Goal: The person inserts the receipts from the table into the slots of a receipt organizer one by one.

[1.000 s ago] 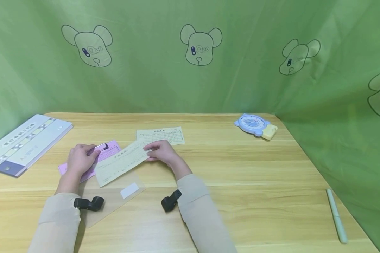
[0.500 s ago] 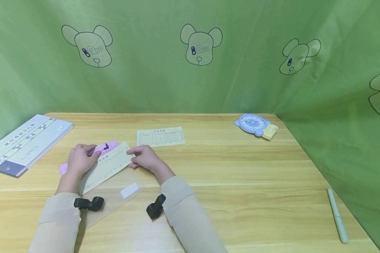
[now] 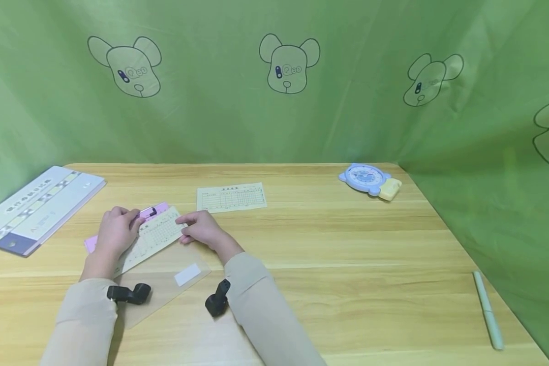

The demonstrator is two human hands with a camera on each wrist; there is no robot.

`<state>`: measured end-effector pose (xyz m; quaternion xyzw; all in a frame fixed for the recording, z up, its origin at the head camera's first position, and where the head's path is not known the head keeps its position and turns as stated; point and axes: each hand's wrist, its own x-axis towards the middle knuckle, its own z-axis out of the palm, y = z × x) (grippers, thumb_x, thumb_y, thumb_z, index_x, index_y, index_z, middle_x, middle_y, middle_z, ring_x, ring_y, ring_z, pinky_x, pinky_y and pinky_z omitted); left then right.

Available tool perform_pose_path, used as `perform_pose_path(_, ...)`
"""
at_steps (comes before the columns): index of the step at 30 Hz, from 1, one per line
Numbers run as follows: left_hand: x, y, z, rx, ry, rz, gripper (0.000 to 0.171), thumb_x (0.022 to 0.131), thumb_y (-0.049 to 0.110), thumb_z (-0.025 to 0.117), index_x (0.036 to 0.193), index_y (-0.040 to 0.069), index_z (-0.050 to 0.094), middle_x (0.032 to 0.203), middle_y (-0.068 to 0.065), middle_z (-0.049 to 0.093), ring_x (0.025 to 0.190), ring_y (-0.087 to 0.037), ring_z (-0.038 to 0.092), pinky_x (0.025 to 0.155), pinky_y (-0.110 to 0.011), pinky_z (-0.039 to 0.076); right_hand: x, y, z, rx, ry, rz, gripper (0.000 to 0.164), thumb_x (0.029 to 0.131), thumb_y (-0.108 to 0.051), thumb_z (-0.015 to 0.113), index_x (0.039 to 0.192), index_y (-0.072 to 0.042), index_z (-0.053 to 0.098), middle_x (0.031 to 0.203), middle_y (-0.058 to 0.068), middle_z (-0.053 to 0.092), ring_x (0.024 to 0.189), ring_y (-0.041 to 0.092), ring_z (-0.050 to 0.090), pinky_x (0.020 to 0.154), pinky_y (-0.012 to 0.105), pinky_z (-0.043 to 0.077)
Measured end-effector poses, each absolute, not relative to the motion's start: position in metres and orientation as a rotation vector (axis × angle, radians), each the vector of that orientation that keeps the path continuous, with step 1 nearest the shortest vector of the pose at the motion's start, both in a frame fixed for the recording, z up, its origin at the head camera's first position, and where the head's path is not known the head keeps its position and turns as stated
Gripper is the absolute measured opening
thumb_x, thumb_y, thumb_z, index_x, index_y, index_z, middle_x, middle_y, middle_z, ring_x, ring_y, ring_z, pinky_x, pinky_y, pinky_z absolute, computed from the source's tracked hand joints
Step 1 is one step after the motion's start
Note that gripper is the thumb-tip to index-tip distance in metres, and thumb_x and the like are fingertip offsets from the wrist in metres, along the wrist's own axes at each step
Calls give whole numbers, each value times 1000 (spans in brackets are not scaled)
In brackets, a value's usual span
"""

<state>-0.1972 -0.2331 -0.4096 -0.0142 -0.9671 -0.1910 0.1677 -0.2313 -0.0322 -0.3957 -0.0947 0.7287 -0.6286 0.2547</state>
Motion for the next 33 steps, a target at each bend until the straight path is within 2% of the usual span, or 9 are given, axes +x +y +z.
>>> perform_pose_path(17,-197,-232,-413,-27,-2789,-551,32,90,16,45,109,-8,52,95,-27,44,89,-39,38,82,-47,27,-241,-47,-391,-216,2007,-1649,31,79,13,50,106,3,58,110,18,51,53,15,57,57,25,49)
perform_pose_path(23,-199,-232,-411,-19,-2786,-562,32,90,16,45,109,-8,52,96,-27,44,90,-39,38,82,-47,28,-240,-50,-386,-212,2035,-1652,32,77,14,49,106,4,58,106,14,53,53,15,57,57,24,49)
perform_pose_path(33,-199,-233,-409,-11,-2790,-558,33,91,17,44,109,-8,53,97,-27,45,91,-39,38,83,-47,28,-238,-53,-385,-177,2067,-1687,30,76,15,49,102,3,60,116,20,47,52,16,56,56,24,49)
